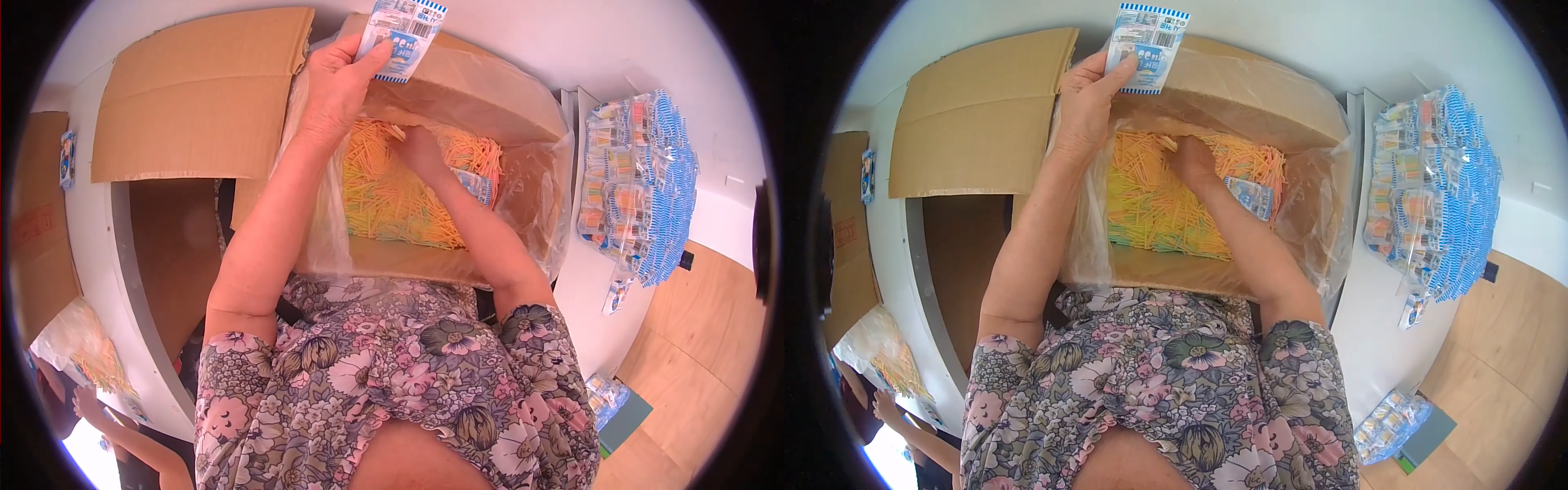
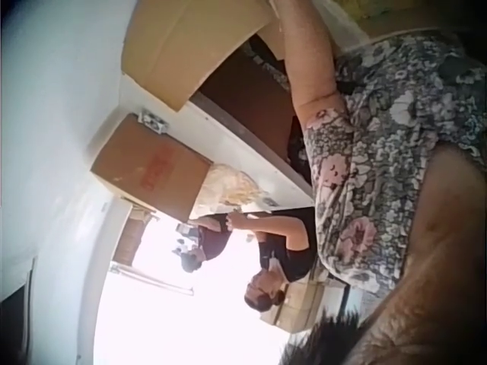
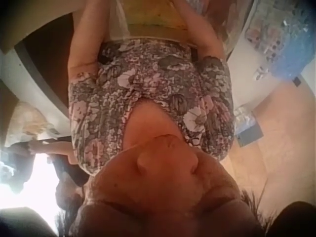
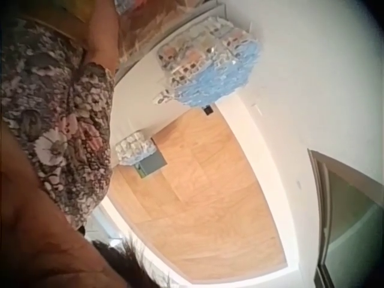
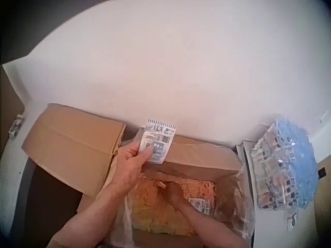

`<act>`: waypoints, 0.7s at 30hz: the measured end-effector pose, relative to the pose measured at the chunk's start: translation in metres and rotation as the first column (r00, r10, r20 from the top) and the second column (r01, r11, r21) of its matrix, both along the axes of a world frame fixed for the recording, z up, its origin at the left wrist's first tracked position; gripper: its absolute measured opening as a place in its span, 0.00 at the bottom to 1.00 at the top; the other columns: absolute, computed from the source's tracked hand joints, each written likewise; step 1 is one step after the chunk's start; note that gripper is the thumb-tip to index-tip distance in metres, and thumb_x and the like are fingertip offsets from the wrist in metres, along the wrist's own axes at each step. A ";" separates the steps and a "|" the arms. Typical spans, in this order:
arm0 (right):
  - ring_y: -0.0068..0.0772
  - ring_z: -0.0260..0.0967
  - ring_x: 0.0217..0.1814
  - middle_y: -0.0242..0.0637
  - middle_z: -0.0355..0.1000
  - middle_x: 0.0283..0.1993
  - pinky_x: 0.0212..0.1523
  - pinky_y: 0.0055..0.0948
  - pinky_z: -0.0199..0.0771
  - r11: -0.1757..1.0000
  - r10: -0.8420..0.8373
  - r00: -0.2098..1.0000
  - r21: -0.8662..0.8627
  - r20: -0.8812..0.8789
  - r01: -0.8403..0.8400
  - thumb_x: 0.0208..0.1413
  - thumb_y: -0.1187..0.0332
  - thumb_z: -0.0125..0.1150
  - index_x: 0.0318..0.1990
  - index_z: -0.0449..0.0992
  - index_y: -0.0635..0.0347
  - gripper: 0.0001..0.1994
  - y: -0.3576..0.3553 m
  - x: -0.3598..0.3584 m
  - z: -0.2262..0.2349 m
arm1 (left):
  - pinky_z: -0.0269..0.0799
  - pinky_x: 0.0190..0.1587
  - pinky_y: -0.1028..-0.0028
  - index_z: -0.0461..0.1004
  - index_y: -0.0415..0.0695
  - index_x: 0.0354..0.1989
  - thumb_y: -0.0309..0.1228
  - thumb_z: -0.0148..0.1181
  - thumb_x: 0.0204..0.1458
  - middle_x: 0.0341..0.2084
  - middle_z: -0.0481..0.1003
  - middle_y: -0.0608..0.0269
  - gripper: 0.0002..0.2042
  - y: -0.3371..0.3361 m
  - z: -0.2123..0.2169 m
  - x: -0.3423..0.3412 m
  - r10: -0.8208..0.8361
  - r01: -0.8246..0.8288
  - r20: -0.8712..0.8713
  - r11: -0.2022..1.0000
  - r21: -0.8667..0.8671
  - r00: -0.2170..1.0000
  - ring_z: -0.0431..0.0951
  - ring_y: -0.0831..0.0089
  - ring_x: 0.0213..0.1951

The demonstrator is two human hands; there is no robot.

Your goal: Placing a packet and wooden sticks into small plastic bags.

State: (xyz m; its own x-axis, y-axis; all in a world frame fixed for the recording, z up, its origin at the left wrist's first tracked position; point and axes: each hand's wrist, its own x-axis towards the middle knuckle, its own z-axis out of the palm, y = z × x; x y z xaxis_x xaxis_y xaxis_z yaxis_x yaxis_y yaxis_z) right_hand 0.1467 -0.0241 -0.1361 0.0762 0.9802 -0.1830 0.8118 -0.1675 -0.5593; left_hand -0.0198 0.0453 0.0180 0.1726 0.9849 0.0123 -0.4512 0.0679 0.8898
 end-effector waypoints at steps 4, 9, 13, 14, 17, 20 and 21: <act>0.40 0.73 0.36 0.44 0.76 0.33 0.37 0.32 0.69 1.000 0.000 0.966 0.011 -0.257 0.003 0.52 0.61 0.58 0.35 0.78 0.60 0.12 -0.007 0.006 0.031 | 0.70 0.37 0.81 0.76 0.36 0.40 0.28 0.57 0.52 0.31 0.77 0.67 0.10 0.000 -0.005 -0.006 0.016 -0.016 -0.020 1.000 0.006 1.000 0.73 0.85 0.31; 0.29 0.67 0.25 0.35 0.70 0.24 0.29 0.29 0.67 0.941 -0.285 0.815 -0.311 -0.504 0.137 0.56 0.60 0.55 0.30 0.75 0.61 0.13 -0.014 0.015 0.061 | 0.70 0.37 0.80 0.77 0.37 0.39 0.29 0.57 0.52 0.30 0.78 0.67 0.10 0.001 -0.004 -0.005 0.012 -0.012 -0.024 1.000 0.005 1.000 0.74 0.84 0.32; 0.23 0.58 0.20 0.28 0.63 0.19 0.24 0.26 0.63 0.766 -0.620 0.453 -0.620 -0.640 0.173 0.58 0.57 0.54 0.28 0.71 0.56 0.13 -0.020 0.008 0.057 | 0.70 0.37 0.80 0.77 0.37 0.39 0.29 0.57 0.52 0.30 0.78 0.67 0.09 0.000 0.000 -0.005 0.000 0.000 -0.002 1.000 0.005 1.000 0.74 0.84 0.32; 0.23 0.58 0.20 0.28 0.63 0.19 0.24 0.26 0.63 0.770 -0.615 0.454 -0.614 -0.645 0.172 0.58 0.57 0.54 0.28 0.71 0.56 0.13 -0.017 0.005 0.054 | 0.70 0.38 0.80 0.77 0.37 0.39 0.29 0.57 0.52 0.31 0.78 0.67 0.09 0.000 -0.001 -0.006 -0.008 0.008 -0.013 1.000 -0.013 1.000 0.74 0.84 0.32; 0.22 0.55 0.17 0.27 0.60 0.19 0.17 0.21 0.56 0.703 -0.703 0.263 -0.701 -0.661 0.116 0.57 0.57 0.56 0.32 0.68 0.55 0.12 0.001 -0.003 0.044 | 0.70 0.38 0.80 0.77 0.37 0.39 0.28 0.57 0.52 0.31 0.78 0.67 0.10 -0.001 -0.001 -0.006 0.007 -0.007 -0.020 1.000 -0.021 1.000 0.74 0.84 0.32; 0.19 0.49 0.15 0.24 0.55 0.17 0.16 0.20 0.53 0.745 -0.664 0.184 -0.621 -0.725 0.243 0.55 0.54 0.58 0.30 0.67 0.51 0.13 0.024 -0.002 0.042 | 0.70 0.38 0.81 0.77 0.37 0.40 0.28 0.57 0.52 0.31 0.77 0.67 0.10 0.000 -0.003 -0.003 0.016 -0.017 -0.014 1.000 -0.012 1.000 0.74 0.84 0.32; 0.18 0.48 0.14 0.23 0.54 0.16 0.15 0.20 0.51 0.740 -0.672 0.204 -0.635 -0.712 0.221 0.55 0.54 0.58 0.29 0.66 0.50 0.13 0.025 -0.004 0.044 | 0.70 0.37 0.81 0.77 0.37 0.40 0.28 0.57 0.52 0.31 0.77 0.67 0.10 -0.001 -0.004 -0.003 0.012 -0.013 -0.019 1.000 -0.012 1.000 0.74 0.84 0.32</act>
